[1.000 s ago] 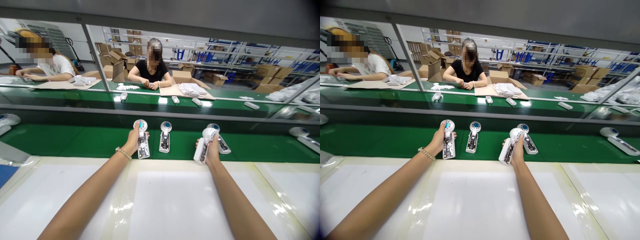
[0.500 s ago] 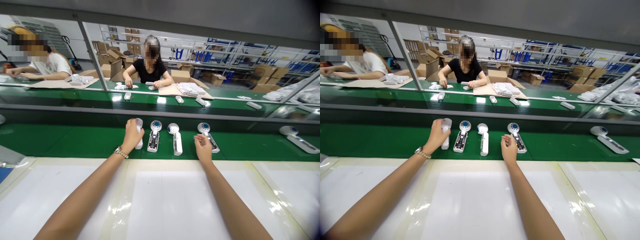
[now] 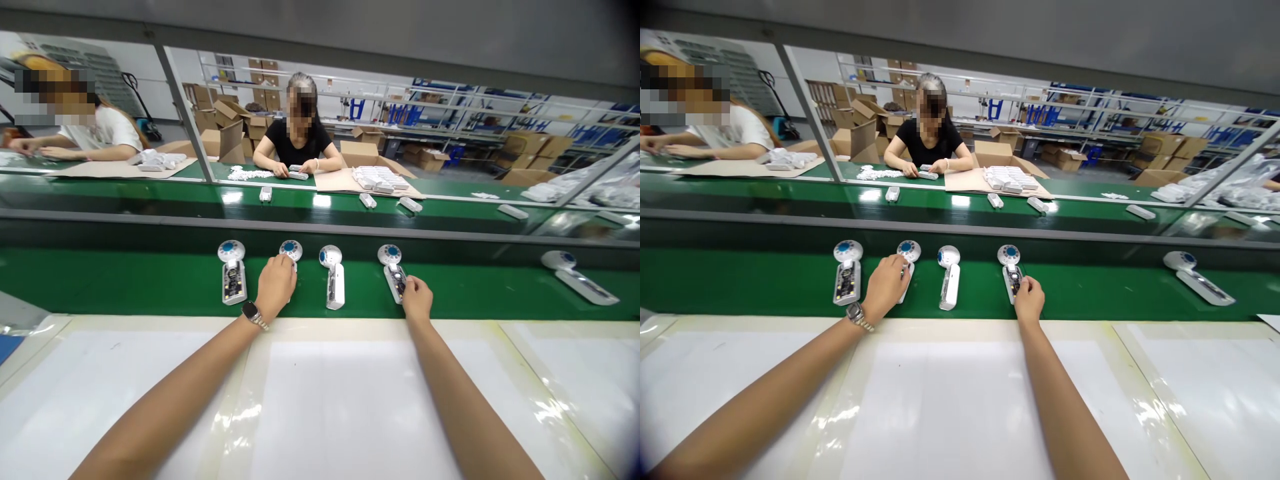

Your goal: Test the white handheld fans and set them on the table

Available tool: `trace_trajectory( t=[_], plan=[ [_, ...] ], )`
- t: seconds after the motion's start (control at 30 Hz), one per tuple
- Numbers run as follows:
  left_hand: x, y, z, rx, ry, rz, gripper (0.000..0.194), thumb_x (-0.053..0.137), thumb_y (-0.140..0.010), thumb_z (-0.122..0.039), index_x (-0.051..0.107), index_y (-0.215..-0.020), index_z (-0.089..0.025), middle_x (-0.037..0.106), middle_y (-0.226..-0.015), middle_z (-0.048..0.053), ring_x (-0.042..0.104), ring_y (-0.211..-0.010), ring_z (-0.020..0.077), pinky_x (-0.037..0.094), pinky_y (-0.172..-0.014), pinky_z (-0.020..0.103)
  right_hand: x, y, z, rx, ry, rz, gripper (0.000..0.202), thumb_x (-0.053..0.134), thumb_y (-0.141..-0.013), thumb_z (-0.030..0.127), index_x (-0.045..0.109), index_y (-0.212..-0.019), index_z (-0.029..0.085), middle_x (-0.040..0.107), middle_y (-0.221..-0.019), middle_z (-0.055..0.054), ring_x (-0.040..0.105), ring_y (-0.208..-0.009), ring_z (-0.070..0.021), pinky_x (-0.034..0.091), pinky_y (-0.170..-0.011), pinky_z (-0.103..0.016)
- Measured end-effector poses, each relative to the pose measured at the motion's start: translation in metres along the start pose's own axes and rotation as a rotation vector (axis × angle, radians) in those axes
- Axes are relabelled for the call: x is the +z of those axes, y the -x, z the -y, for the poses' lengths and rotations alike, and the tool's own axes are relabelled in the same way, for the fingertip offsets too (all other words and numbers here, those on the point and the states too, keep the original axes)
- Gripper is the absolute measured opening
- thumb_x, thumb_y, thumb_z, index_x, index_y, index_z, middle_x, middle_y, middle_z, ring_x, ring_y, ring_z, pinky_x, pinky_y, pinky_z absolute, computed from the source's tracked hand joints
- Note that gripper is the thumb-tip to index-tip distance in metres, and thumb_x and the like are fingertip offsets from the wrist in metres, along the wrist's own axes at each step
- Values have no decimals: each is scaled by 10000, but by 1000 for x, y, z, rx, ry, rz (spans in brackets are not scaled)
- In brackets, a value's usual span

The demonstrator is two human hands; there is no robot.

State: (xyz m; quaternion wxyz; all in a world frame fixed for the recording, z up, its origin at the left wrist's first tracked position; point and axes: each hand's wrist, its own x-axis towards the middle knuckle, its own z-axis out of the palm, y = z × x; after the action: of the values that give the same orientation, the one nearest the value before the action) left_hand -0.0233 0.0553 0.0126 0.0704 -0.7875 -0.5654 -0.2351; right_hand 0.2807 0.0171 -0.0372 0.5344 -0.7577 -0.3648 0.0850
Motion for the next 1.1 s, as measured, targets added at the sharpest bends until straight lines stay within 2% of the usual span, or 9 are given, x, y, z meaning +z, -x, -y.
trace_trajectory(
  t=[0.17, 0.33, 0.4, 0.5, 0.63, 0.8, 0.9, 1.0, 1.1],
  plan=[
    [0, -5, 5, -366, -42, 226, 426, 327, -872, -452, 489, -1017, -85, 570, -987, 181, 611, -828, 304, 456, -612, 348, 4, 5, 4, -6, 108, 197, 461, 557, -698, 461, 632, -984, 107, 651, -971, -165, 579, -930, -316, 421, -828, -406],
    [2, -15, 33, -466, 165, 408, 400, 582, -693, -499, 536, -864, -140, 630, -887, 137, 619, -854, 319, 443, -621, 323, 6, 15, 16, 5, 155, 300, 614, 608, -657, 516, 589, -1109, 100, 652, -957, -159, 581, -904, -341, 419, -803, -445],
    [1, -18, 44, -474, 314, 393, 382, 669, -613, -486, 538, -771, -164, 634, -808, 92, 623, -817, 295, 448, -625, 315, 6, 15, 16, 6, 135, 329, 652, 632, -640, 515, 565, -1153, 118, 654, -940, -133, 587, -888, -328, 424, -801, -443],
    [-1, -19, 46, -527, 701, 244, 419, 733, -574, -437, 517, -813, -169, 611, -764, 36, 629, -743, 233, 485, -625, 314, 6, 15, 15, 64, -64, 342, 672, 676, -611, 500, 548, -1164, 141, 651, -888, -88, 602, -841, -283, 457, -767, -404],
    [-7, -18, 22, -607, 1293, 130, 514, 759, -605, -357, 424, -961, -199, 586, -736, -16, 633, -619, 176, 547, -575, 362, 7, 26, 25, 160, -348, 386, 528, 580, -709, 541, 574, -1072, 158, 648, -819, -57, 621, -674, -204, 511, -601, -336],
    [-22, -9, -15, -504, 1655, 266, 419, 721, -680, -290, 434, -968, -190, 633, -902, 46, 654, -615, 170, 566, -565, 359, 8, 57, 50, 406, -984, 646, 325, 726, -654, 426, 633, -858, 191, 670, -866, -34, 651, -704, -177, 553, -599, -298],
    [-29, 1, -35, -393, 1797, 444, 398, 696, -684, -218, 444, -990, -184, 620, -1009, 67, 669, -687, 193, 569, -617, 379, 8, 72, 59, 443, -993, 793, 339, 777, -624, 318, 620, -902, 202, 674, -945, -32, 667, -768, -208, 570, -679, -354],
    [-24, 13, -51, -379, 1846, 612, 427, 669, -670, -168, 424, -1019, -194, 601, -1019, 64, 663, -729, 208, 554, -646, 397, 8, 81, 61, 357, -979, 831, 484, 758, -658, 277, 537, -1088, 266, 665, -1003, -15, 670, -742, -200, 570, -661, -363],
    [-8, 26, -59, -439, 1816, 622, 445, 620, -662, -137, 406, -1046, -207, 571, -951, 28, 638, -760, 183, 526, -677, 361, 8, 85, 58, 375, -954, 790, 535, 700, -711, 303, 458, -1188, 295, 678, -953, -7, 665, -675, -186, 565, -602, -335]
  ],
)
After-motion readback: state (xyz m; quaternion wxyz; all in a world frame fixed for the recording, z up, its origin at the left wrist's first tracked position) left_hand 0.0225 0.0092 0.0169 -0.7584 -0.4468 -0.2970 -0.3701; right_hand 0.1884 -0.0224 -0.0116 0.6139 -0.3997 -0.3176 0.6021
